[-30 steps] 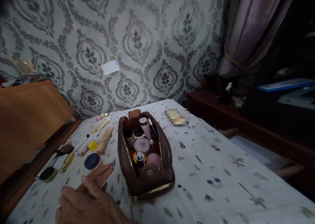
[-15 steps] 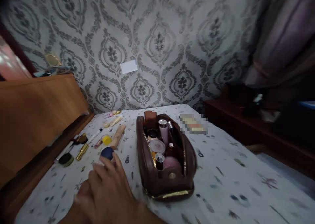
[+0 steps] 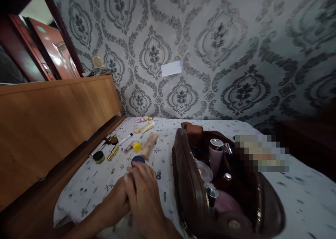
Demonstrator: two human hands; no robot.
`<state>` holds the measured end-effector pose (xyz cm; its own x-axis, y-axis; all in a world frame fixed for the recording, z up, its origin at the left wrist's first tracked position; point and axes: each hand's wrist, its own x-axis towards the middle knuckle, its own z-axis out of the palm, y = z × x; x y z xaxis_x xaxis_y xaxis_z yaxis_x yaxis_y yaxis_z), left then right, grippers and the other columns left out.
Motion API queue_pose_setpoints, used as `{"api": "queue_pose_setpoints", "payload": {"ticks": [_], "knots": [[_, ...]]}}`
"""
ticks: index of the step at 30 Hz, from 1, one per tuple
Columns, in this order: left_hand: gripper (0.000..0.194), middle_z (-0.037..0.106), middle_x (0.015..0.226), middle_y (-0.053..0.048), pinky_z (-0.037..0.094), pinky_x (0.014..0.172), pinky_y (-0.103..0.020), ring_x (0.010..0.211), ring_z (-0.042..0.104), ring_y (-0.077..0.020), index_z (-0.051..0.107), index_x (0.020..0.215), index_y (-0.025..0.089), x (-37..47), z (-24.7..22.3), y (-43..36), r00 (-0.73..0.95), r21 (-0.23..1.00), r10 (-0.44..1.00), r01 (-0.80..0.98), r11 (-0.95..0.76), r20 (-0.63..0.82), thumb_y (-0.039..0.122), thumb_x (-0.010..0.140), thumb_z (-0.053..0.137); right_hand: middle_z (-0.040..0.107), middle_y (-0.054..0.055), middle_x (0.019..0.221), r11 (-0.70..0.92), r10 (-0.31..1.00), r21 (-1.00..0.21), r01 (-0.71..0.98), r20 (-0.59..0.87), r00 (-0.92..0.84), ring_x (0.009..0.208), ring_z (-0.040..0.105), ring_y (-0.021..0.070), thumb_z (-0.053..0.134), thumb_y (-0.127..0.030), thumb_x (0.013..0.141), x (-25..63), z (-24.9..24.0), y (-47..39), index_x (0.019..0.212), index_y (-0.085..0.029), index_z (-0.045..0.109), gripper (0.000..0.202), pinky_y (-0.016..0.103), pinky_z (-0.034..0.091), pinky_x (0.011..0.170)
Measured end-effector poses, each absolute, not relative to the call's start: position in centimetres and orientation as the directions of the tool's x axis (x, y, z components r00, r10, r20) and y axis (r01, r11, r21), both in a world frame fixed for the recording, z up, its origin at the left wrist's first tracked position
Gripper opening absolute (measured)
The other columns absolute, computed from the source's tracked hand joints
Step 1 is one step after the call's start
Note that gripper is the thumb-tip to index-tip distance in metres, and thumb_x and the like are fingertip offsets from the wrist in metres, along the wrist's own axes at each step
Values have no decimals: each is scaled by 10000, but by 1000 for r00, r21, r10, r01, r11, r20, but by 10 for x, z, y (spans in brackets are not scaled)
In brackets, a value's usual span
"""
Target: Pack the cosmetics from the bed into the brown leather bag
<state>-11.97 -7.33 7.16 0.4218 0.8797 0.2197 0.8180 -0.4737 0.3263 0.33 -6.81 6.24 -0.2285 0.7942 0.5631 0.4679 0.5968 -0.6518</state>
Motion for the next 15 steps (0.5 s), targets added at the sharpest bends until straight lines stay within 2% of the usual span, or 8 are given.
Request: {"api": "queue_pose_setpoints", "payload": {"ticks": [2,4,7,10,13,15], "knots": [[281,718,989,-80,547,834,-299,938,665,-198,650,990,185,-126,77,-52,433,461,868,735,-497,244,133,826,428,628,101,1307,521,841,-734,437,528,-116,1227,581,266,389,-336,976,1,54,-64,1262,-246,584,358,480,486,1035],[235,717,905,-63,541,786,-265,855,666,-170,640,900,167,-135,79,-28,398,607,883,645,-463,250,128,831,419,597,107,1339,499,855,-774,390,514,-75,1232,581,242,391,-336,978,1,42,-63,1339,-237,495,389,417,515,1008],[230,712,874,-46,530,695,-233,794,667,-147,626,881,159,-151,76,10,294,688,927,623,-372,235,158,877,396,635,90,1252,507,853,-795,333,517,-66,1153,629,224,377,-303,980,3,21,-65,1290,-263,498,334,358,557,932],[244,722,920,-37,520,685,-226,800,674,-139,627,934,162,-165,70,45,206,582,944,746,-323,259,156,896,386,692,75,1078,496,866,-824,275,493,-87,964,689,223,359,-334,984,6,5,-66,1171,-274,569,288,337,577,844],[252,729,921,-28,513,741,-245,824,670,-147,635,992,177,-177,64,75,159,426,946,863,-273,284,145,896,404,713,73,922,385,923,-897,219,365,-124,805,701,200,339,-401,994,8,-5,-64,1101,-229,617,344,287,573,748],[247,724,998,-54,496,819,-283,926,654,-180,637,1038,183,-184,61,93,117,352,948,909,-222,296,150,892,441,708,63,831,305,949,-932,195,279,-151,730,694,187,340,-452,991,9,-9,-61,1098,-205,631,396,262,559,686]]}}
